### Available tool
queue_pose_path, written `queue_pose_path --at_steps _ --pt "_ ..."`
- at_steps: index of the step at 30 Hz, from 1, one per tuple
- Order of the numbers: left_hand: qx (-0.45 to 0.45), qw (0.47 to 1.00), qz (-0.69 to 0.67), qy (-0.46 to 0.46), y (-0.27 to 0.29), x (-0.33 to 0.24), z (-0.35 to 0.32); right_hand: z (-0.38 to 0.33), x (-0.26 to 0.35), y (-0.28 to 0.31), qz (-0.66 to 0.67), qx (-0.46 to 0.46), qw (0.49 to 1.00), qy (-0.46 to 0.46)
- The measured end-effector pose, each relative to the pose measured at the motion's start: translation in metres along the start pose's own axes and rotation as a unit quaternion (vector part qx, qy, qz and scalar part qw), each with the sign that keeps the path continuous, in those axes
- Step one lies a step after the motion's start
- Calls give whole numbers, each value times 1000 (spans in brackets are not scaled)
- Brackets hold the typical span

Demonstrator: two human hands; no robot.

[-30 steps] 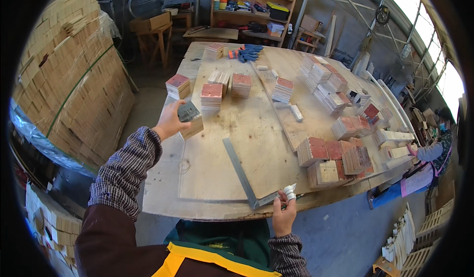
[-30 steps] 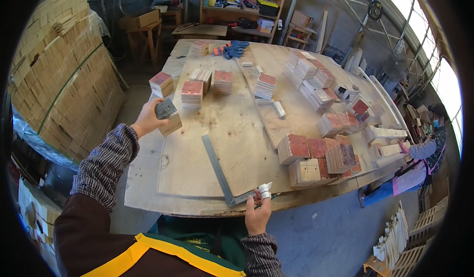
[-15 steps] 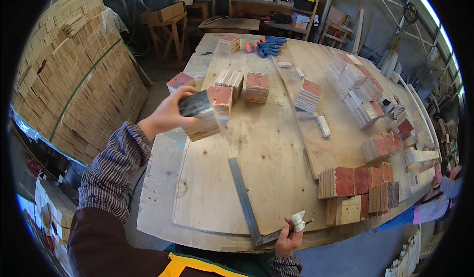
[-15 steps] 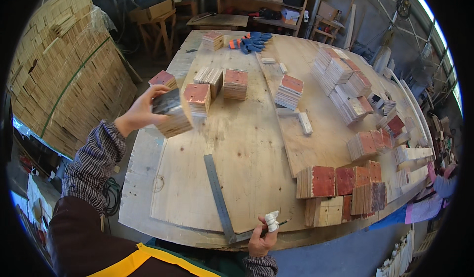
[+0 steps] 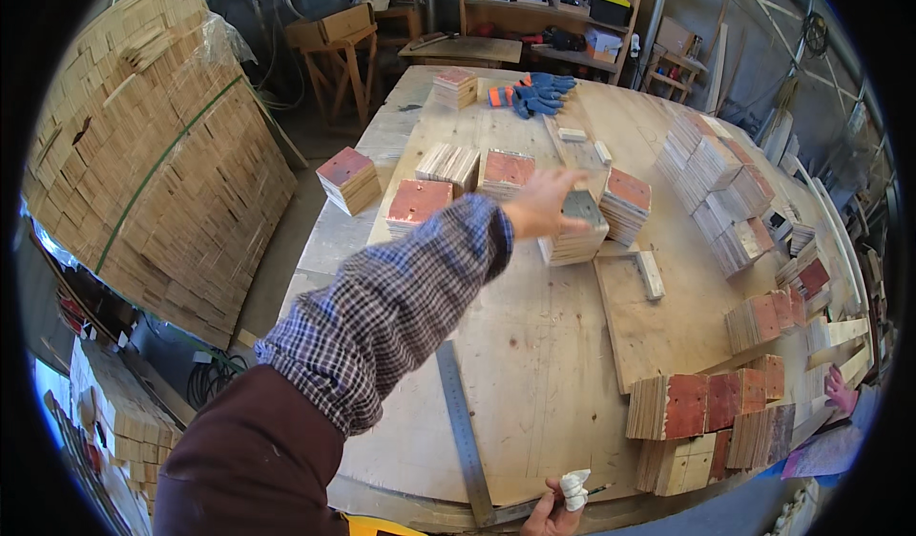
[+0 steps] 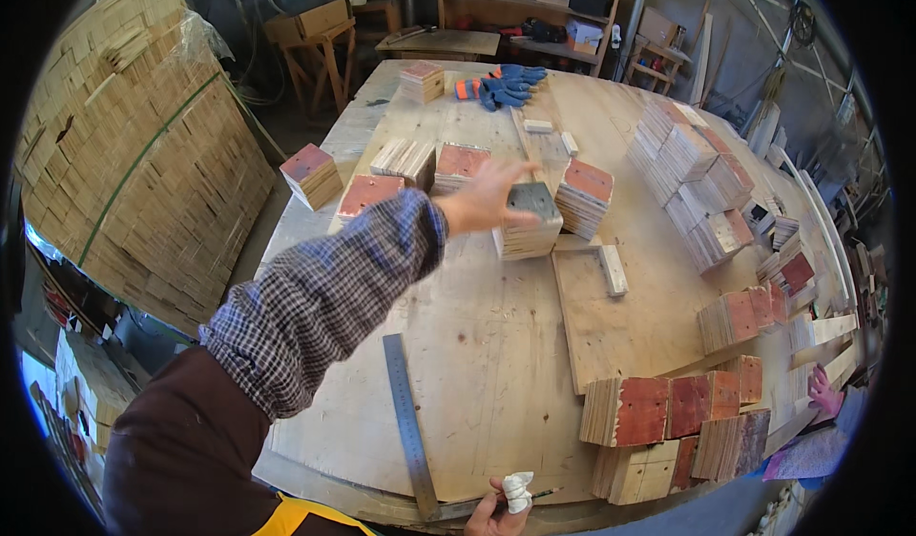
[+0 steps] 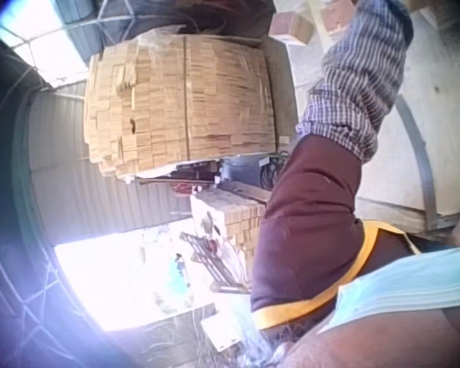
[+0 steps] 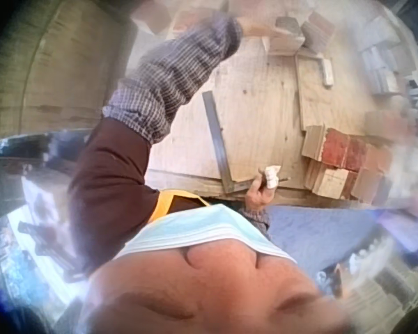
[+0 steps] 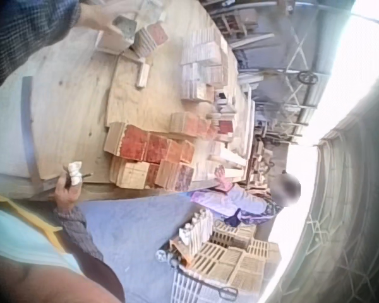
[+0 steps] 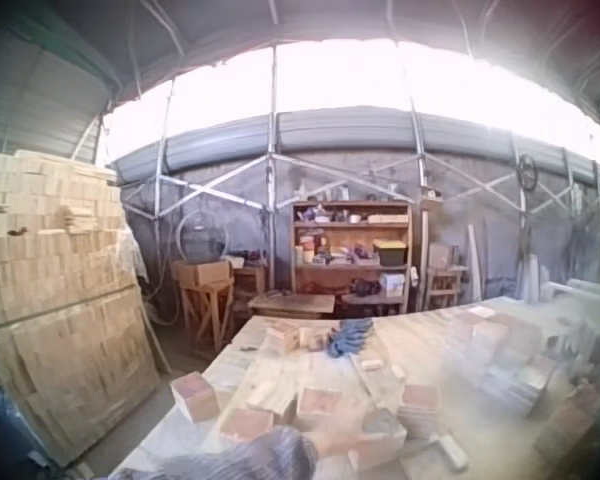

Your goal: The person repeatedly picks up small rectangular wooden blocks, places a metal square ruler on them, and marks lines with a white marker. The person then sets the marked blocks aside on the table. This cycle is repeated for multiple blocks.

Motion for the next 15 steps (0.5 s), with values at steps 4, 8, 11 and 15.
queue_pose_path --at_steps 4,8,11,15 --pt "98 990 96 39 37 52 22 1 -1 0 34 4 999 -1" --pt "244 948 196 59 67 76 16 4 -2 -1 62 20 998 -12" --pt "251 950 157 93 65 70 15 5 2 0 35 10 999 -2" --pt "191 941 276 47 75 44 15 6 4 3 19 1 1000 18"
Point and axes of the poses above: each hand's wrist, its own z-axis towards the middle knuckle, its own y-axis out of the back of the hand, x = y × z, the point moved 2 cm from there along z, towards the middle knuckle, and after that the axes turned 12 degrees about -y, right-handed, at the moved point
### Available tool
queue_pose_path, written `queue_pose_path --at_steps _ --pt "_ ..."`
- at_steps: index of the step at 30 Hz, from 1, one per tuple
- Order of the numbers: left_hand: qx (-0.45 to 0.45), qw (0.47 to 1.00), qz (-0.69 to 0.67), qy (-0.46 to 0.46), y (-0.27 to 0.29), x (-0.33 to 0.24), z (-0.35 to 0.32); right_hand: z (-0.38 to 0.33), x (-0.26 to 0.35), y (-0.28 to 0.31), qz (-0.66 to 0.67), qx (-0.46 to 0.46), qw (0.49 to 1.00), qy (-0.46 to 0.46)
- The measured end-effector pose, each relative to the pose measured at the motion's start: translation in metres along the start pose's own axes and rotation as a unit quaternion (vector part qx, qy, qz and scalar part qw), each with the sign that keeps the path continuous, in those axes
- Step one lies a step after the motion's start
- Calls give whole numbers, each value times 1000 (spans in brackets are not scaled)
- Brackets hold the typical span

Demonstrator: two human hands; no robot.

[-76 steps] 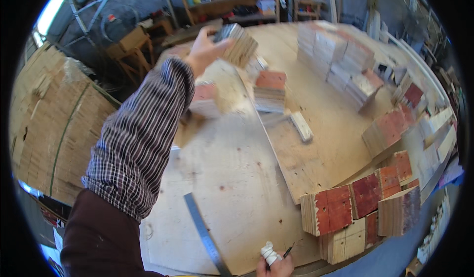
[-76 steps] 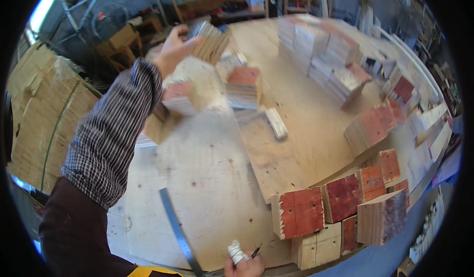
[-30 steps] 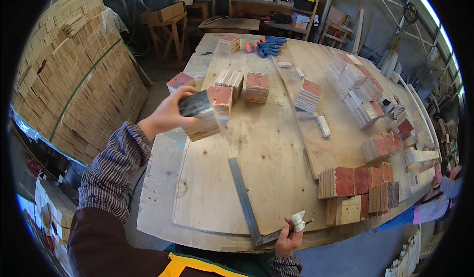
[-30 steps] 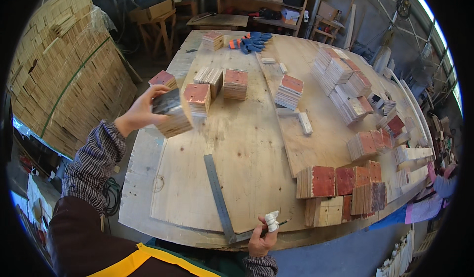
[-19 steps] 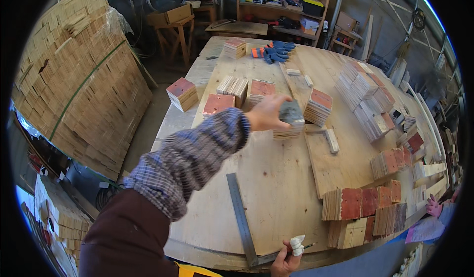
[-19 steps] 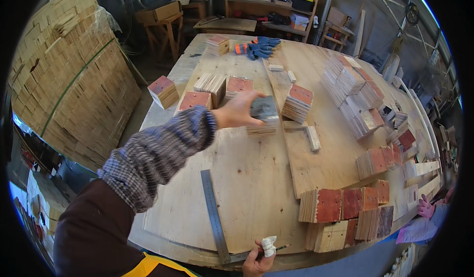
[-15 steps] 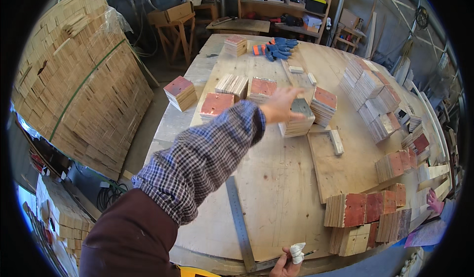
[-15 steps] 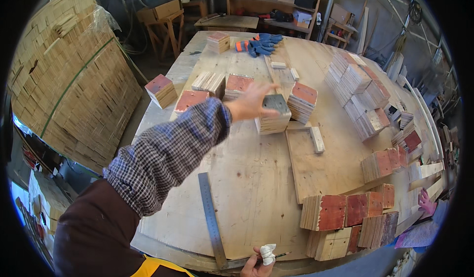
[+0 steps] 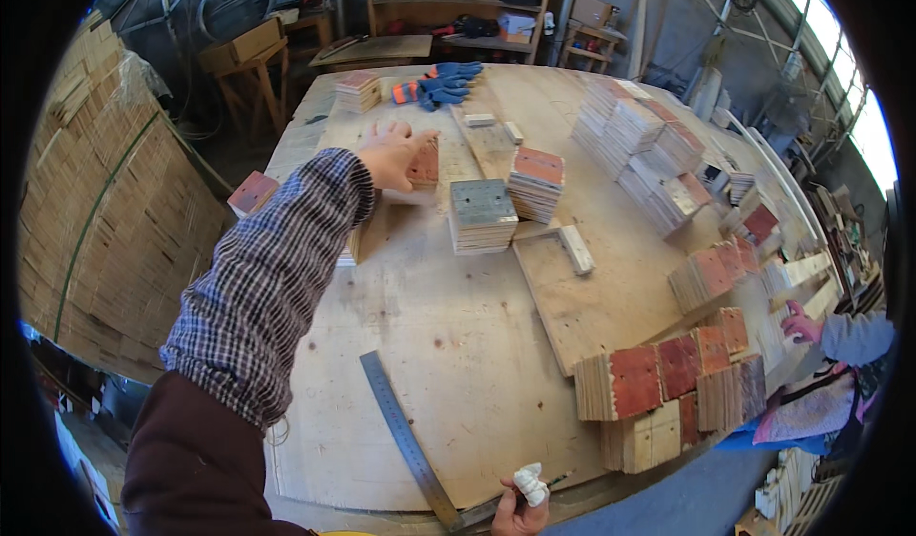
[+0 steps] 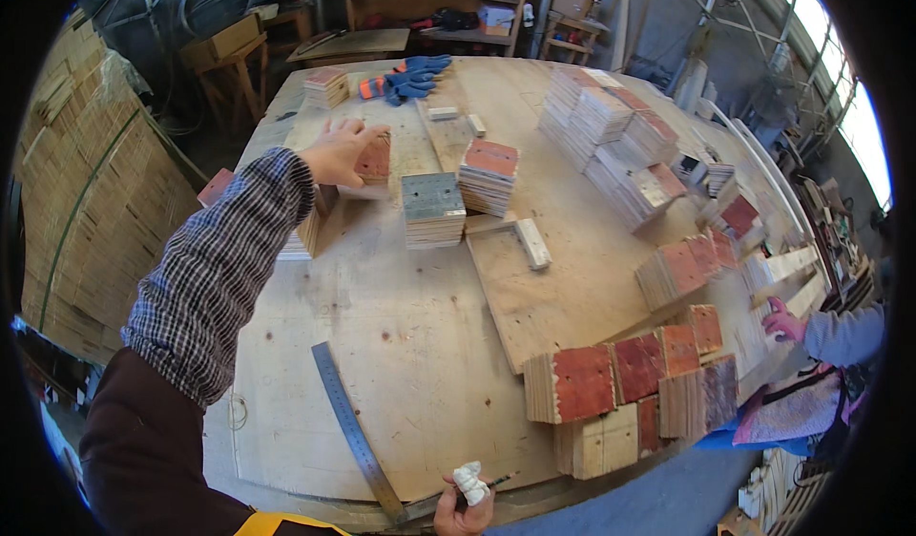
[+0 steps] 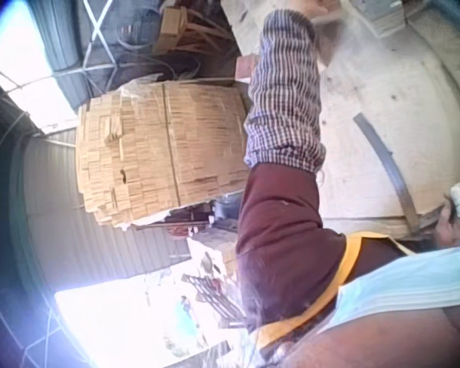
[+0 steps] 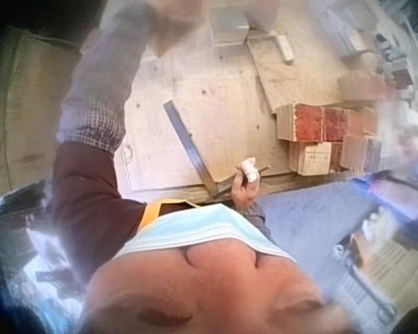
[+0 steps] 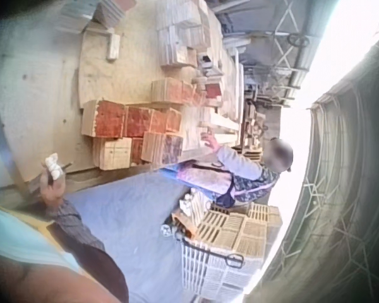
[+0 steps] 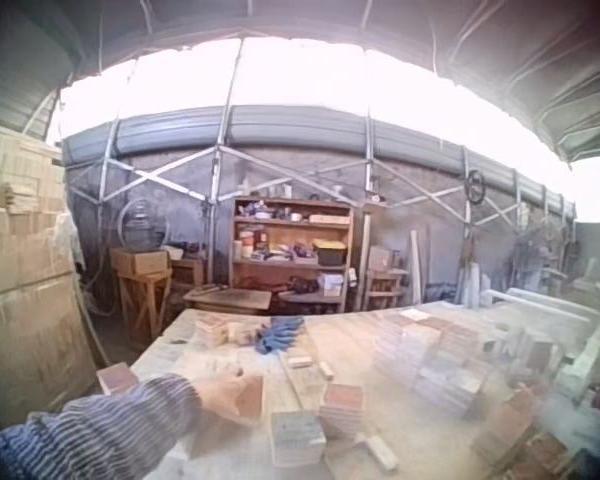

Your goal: The person repeatedly picks up small rectangular wooden blocks, places a metal square ruler on them, and marks lines with a white marker. The person then sets the marked blocks aside on the table. This cycle is repeated for multiple blocks.

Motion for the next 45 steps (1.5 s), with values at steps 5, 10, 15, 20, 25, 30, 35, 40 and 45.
queue_pose_path --at_steps 5,10,15,20,25,30,35,40,45 --pt "-174 984 14 -42 64 -14 -42 -3 -17 0 63 -56 996 3" --pt "-139 890 -432 -35 97 -68 -136 -5 -23 0 -27 -84 995 55" --pt "-100 810 -577 20 92 -164 -264 -7 -5 4 48 -123 991 -9" --pt "-43 713 -698 47 93 -241 -346 -42 41 8 288 153 935 -138" --pt "-7 702 -711 29 95 -276 -382 -80 92 11 413 288 857 -111" --pt "18 709 -705 7 97 -285 -401 -105 116 16 376 269 875 -141" --pt "18 730 -683 -2 97 -286 -415 -121 128 5 437 199 857 -187" --pt "-157 608 -778 16 74 -281 -435 -123 135 -4 521 176 802 -235" --pt "-197 517 -832 40 34 -315 -461 -118 146 -12 563 158 789 -187"
Point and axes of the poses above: each hand's wrist, its own z-axis towards the middle knuckle, its own y-axis out of the back of the hand, x = y × z, the point moved 2 cm from there along z, towards the middle knuckle, and after that the axes turned 12 degrees about -y, right-handed, at the moved point
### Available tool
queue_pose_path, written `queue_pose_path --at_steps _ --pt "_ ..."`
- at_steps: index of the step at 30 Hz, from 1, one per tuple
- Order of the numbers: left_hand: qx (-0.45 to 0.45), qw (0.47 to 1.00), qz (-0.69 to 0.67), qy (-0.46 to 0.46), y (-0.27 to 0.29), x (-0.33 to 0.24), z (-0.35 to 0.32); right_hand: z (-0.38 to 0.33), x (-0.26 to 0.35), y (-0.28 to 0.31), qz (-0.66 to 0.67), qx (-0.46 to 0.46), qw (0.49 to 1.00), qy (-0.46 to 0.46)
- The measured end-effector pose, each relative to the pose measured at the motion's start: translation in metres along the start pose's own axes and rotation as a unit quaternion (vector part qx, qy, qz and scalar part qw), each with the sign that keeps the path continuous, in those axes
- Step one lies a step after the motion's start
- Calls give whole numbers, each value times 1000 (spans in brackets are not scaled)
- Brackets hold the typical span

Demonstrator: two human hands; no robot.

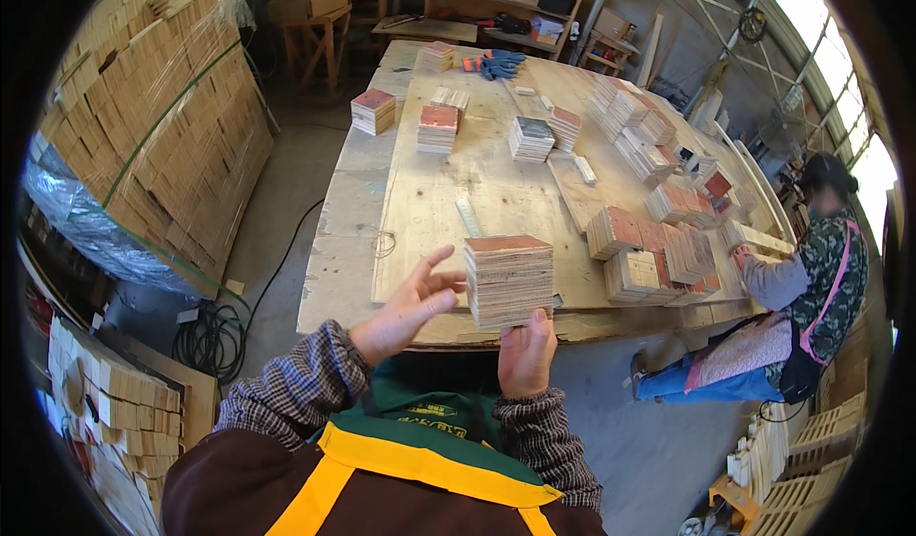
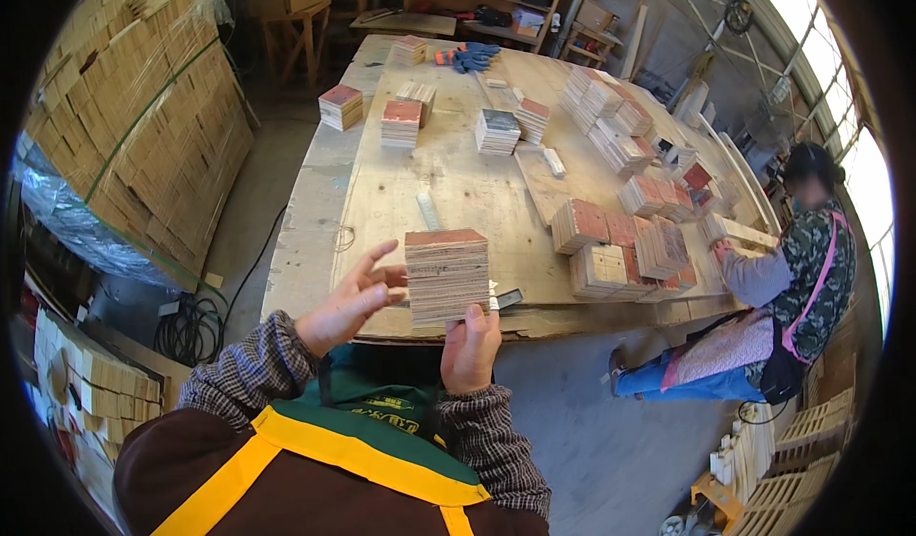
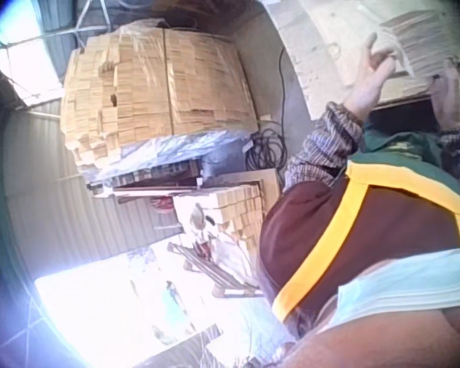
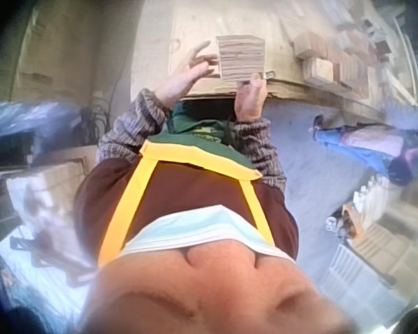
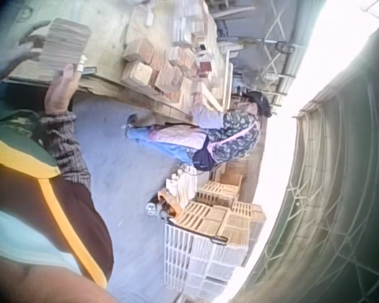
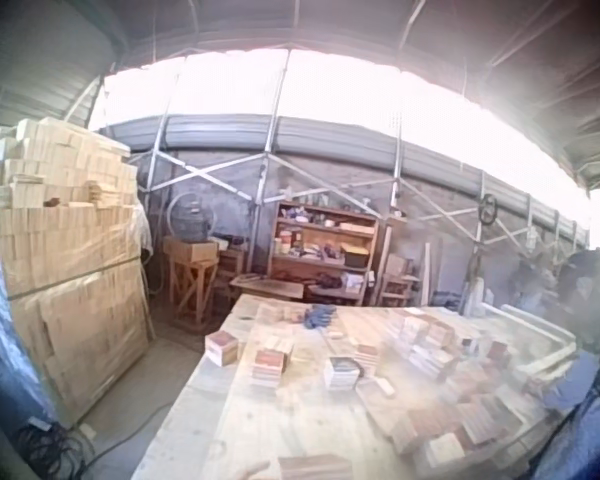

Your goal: The person repeatedly picks up small rectangular wooden blocks, places a metal square ruler on them, and marks lines with a white marker. The person then sets the marked blocks aside on the table. This cycle is repeated for multiple blocks.

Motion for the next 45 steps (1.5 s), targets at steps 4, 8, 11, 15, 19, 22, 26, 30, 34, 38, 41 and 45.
queue_pose_path --at_steps 4,8,11,15,19,22,26,30,34,38,41,45 --pt "-1 999 13 -45 -8 8 -13 4 -6 -9 -10 4 1000 5" --pt "-42 993 86 -62 -7 6 -10 7 -11 -12 -30 -7 999 10" --pt "-63 990 82 -98 -14 9 -15 8 -11 -14 -147 -51 984 84" --pt "-108 978 -142 -111 -24 14 -18 3 -15 -24 -425 -25 868 255" --pt "-120 981 -152 -15 -9 10 -5 -6 -25 -29 -534 51 786 308" --pt "-101 973 -205 -28 -3 9 -2 -9 -28 -30 -525 75 792 303" --pt "-96 960 -263 -10 3 10 -3 -12 -16 -27 -489 45 810 319" --pt "-79 948 -307 23 9 9 -5 -5 -2 -22 -459 -15 848 265" --pt "-66 944 -323 29 13 16 -7 0 -5 -17 -427 -21 874 231" --pt "-109 972 -203 42 23 30 -11 2 -12 -6 -459 2 868 189" --pt "-108 988 -113 4 34 36 -12 6 -16 9 -489 -15 860 141" --pt "-182 983 28 -26 60 39 7 11 -10 38 -467 -70 874 116"
Point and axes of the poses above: each hand's wrist, its own z-axis towards the middle knuckle, its own y-axis out of the back of the hand, x = y × z, the point moved 2 cm from there along z, towards the middle knuckle, and after that the axes turned 12 degrees about -y, right-handed, at the moved point
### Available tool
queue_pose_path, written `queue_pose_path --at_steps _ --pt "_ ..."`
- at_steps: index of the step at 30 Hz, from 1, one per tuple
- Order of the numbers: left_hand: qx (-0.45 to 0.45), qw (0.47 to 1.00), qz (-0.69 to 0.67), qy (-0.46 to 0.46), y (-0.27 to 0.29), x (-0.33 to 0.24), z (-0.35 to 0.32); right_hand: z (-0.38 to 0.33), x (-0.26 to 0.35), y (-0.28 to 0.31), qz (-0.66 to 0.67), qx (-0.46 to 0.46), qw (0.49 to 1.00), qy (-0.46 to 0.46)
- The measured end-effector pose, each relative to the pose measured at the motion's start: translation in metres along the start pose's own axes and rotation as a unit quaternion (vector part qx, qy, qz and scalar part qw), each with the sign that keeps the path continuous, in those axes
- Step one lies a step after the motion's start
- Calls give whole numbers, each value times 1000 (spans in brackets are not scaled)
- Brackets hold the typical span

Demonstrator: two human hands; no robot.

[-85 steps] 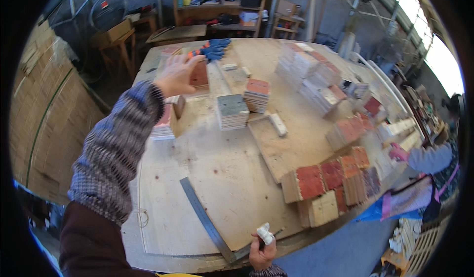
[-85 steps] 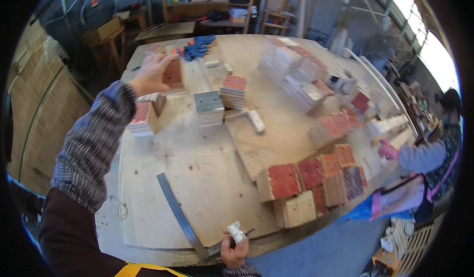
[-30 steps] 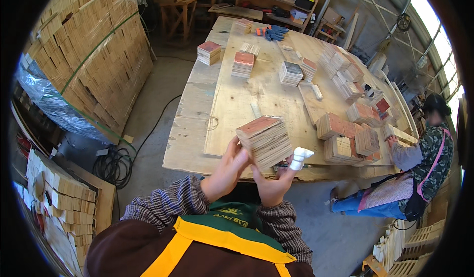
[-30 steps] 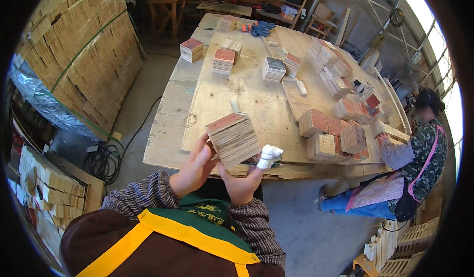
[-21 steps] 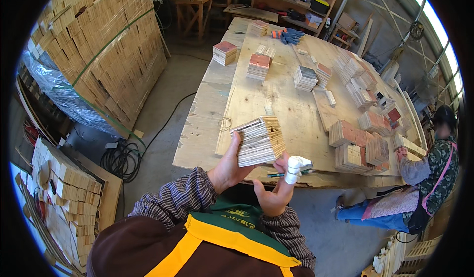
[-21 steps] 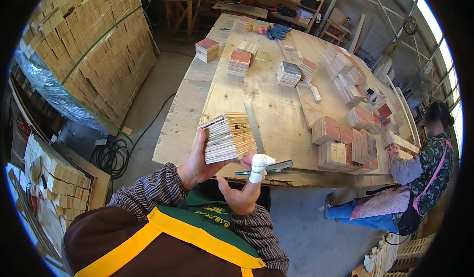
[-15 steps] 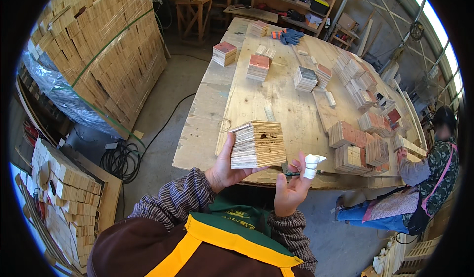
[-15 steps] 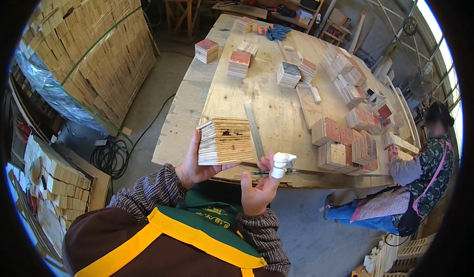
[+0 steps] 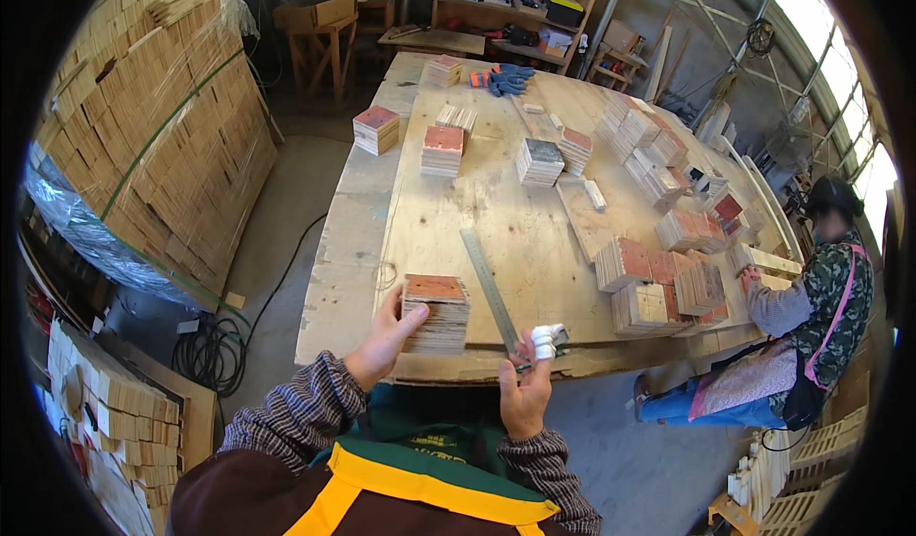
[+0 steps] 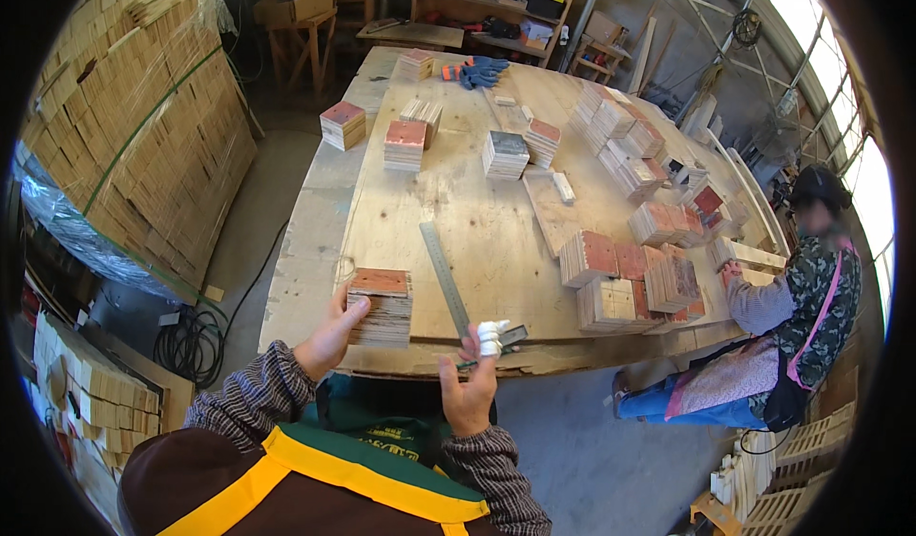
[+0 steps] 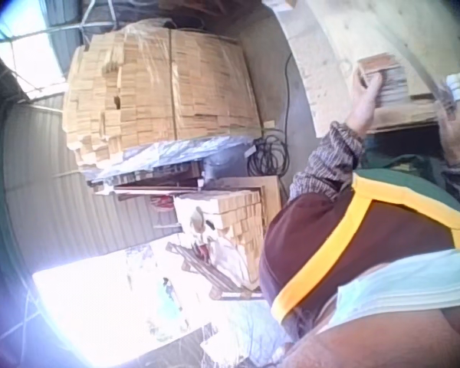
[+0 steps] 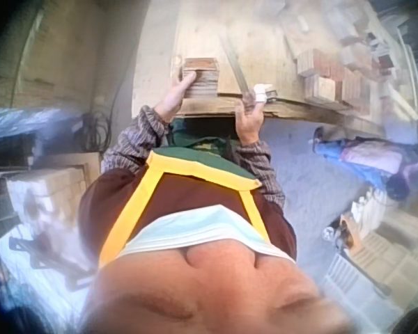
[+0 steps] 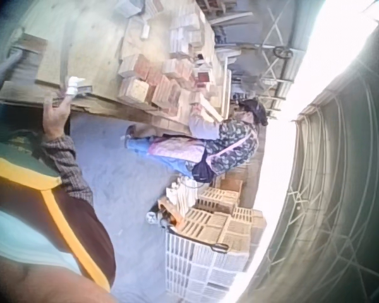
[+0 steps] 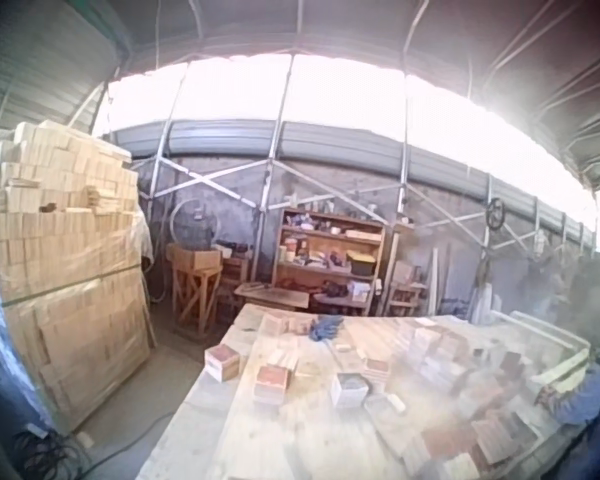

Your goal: The person repeatedly picks up small rectangular wooden blocks, places a metal square ruler on them, and marks lines with a white marker. The person then sets the marked blocks aside on the table. This cycle is repeated for multiple blocks.

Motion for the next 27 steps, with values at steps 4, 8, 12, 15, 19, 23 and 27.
queue_pose_path --at_steps 4,8,12,15,19,23,27 --pt "-37 996 56 -52 19 -1 46 18 -20 31 -73 -42 996 -12" --pt "-61 986 108 -113 34 2 105 55 -41 46 -55 -94 994 -4" --pt "-86 979 128 -136 43 12 155 85 -57 49 -78 -101 992 6" --pt "-65 974 151 -155 39 19 189 99 -71 46 -79 -97 992 5" --pt "-4 975 164 -149 16 33 213 101 -87 45 -48 -84 995 20" --pt "71 974 176 -126 -17 57 228 98 -96 46 -98 -103 989 48" --pt "119 946 273 -124 -55 88 244 93 -97 42 -101 -119 985 74"
Point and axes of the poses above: each hand's wrist, its own z-axis towards the middle knuckle, its own y-axis out of the back of the hand, x = y × z, the point moved 2 cm from there along z, towards the middle knuckle, and after that the axes turned 12 degrees about -y, right-handed, at the moved point
